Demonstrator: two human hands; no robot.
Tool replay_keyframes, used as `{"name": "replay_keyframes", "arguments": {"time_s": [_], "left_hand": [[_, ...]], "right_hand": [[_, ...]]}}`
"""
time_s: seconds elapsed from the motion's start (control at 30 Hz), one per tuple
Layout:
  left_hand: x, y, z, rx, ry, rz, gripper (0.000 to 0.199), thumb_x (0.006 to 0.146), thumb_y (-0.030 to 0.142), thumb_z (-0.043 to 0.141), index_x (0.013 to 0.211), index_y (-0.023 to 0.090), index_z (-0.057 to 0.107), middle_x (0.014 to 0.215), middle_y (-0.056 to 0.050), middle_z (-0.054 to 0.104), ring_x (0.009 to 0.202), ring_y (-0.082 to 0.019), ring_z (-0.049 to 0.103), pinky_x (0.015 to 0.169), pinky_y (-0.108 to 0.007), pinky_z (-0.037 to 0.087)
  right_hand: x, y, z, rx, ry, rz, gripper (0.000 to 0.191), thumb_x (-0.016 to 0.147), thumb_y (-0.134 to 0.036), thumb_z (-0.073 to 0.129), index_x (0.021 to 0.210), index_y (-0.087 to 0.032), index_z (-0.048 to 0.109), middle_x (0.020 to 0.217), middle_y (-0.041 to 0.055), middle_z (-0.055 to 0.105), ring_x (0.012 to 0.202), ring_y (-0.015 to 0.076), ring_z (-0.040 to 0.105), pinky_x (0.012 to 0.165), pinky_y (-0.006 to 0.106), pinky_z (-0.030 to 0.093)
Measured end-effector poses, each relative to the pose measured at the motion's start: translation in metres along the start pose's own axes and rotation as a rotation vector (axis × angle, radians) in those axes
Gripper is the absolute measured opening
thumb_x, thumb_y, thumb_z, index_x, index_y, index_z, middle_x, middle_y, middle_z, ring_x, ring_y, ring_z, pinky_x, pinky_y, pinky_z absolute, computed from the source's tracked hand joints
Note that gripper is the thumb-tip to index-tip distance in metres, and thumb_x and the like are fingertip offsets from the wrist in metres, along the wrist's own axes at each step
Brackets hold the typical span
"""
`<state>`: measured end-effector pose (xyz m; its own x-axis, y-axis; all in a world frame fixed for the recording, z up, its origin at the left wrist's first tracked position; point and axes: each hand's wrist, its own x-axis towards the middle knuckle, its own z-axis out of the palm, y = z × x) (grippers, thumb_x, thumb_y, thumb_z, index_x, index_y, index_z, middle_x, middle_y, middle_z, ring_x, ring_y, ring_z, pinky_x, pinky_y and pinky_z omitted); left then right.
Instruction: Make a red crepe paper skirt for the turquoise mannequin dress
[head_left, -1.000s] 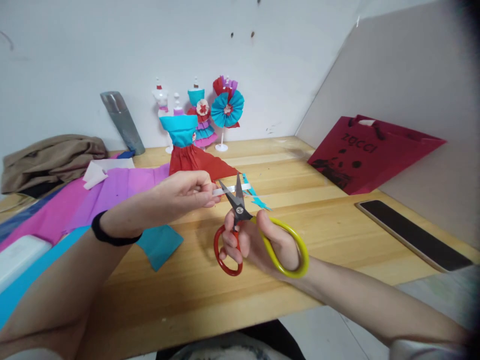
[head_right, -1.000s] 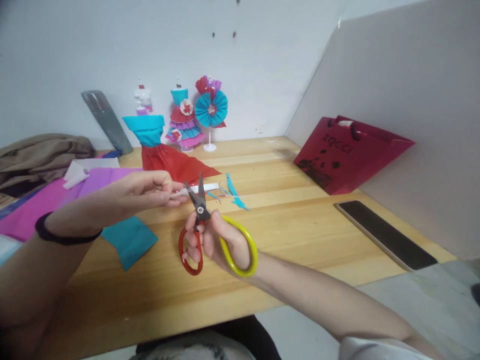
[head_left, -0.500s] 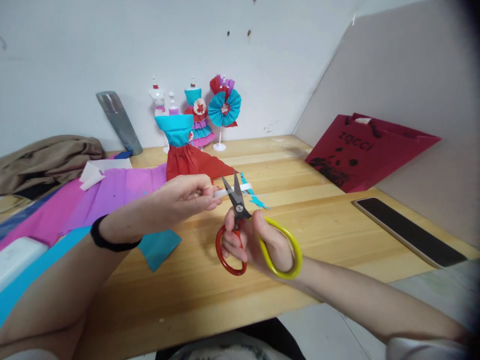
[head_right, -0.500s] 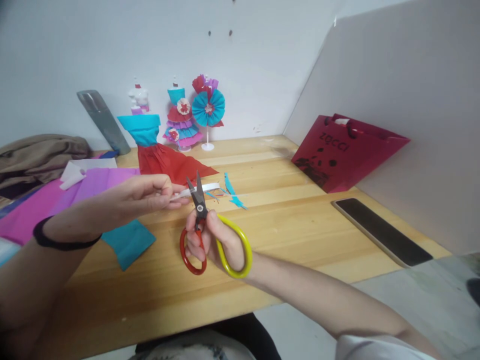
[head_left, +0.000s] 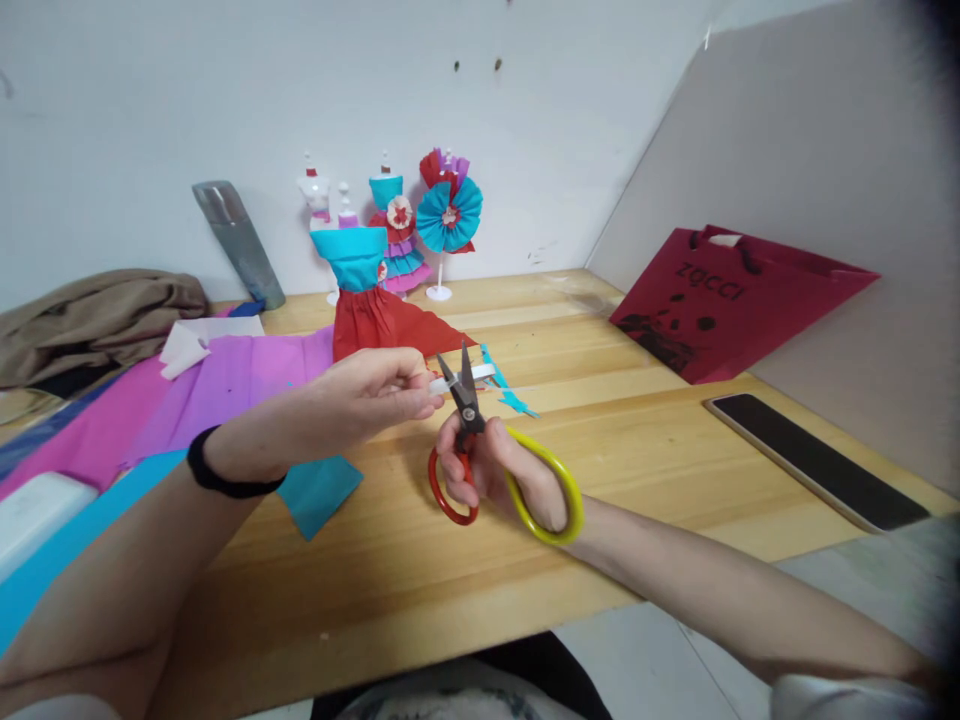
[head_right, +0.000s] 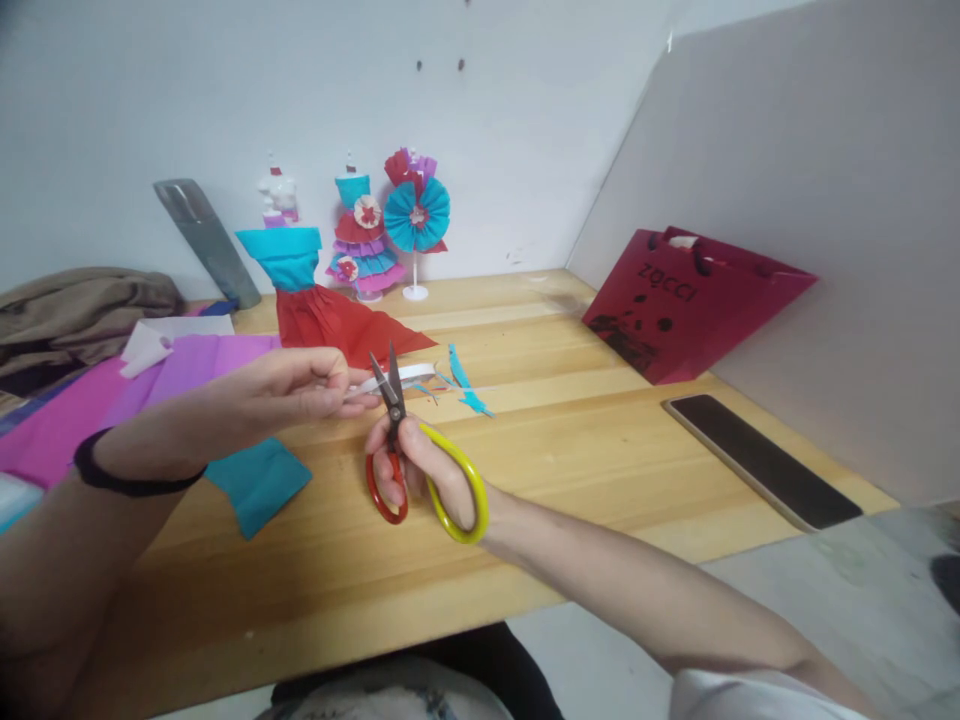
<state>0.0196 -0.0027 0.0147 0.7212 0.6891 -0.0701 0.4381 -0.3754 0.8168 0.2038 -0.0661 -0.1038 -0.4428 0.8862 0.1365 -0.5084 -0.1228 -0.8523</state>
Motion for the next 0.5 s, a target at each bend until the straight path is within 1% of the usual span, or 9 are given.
{"name": "replay_keyframes", "arguments": {"time_s": [0.13, 0.27, 0.4, 0.5], "left_hand": [[-0.002, 0.001, -0.002, 0.044, 0.003, -0.013, 0.028, 0.089, 0.041, 0.059, 0.074, 0.020, 0.048, 0.072, 0.002, 0.046, 0.065, -0.012, 0.040, 0.055, -0.024, 0.030], [-0.003, -0.001, -0.007, 0.059, 0.065, -0.020, 0.028, 0.087, 0.040, 0.061, 0.073, 0.020, 0.047, 0.072, 0.002, 0.046, 0.065, -0.012, 0.041, 0.055, -0.024, 0.030], [-0.005, -0.003, -0.014, 0.013, 0.091, -0.047, 0.027, 0.087, 0.040, 0.063, 0.074, 0.020, 0.048, 0.071, 0.003, 0.049, 0.063, -0.011, 0.043, 0.055, -0.024, 0.028], [-0.010, -0.003, -0.021, 0.052, 0.108, -0.038, 0.030, 0.086, 0.042, 0.064, 0.071, 0.020, 0.049, 0.069, 0.002, 0.050, 0.061, -0.011, 0.043, 0.054, -0.025, 0.027]], "right_hand": [[0.002, 0.004, -0.005, -0.007, -0.060, 0.041, 0.053, 0.093, -0.070, 0.056, 0.098, -0.017, 0.061, 0.067, -0.0010, 0.060, 0.054, 0.0113, 0.051, 0.054, 0.026, 0.042], [-0.002, 0.001, -0.006, 0.001, -0.071, 0.095, 0.052, 0.092, -0.067, 0.059, 0.099, -0.015, 0.063, 0.074, 0.0011, 0.064, 0.055, 0.0113, 0.056, 0.054, 0.027, 0.044], [-0.015, -0.007, -0.013, -0.137, -0.117, 0.163, 0.056, 0.093, -0.068, 0.057, 0.103, -0.013, 0.064, 0.077, 0.0038, 0.067, 0.052, 0.0102, 0.058, 0.051, 0.025, 0.043], [-0.026, -0.019, -0.023, -0.246, -0.173, 0.221, 0.057, 0.094, -0.068, 0.053, 0.105, -0.013, 0.062, 0.077, 0.0041, 0.066, 0.050, 0.0106, 0.057, 0.048, 0.025, 0.042]]}}
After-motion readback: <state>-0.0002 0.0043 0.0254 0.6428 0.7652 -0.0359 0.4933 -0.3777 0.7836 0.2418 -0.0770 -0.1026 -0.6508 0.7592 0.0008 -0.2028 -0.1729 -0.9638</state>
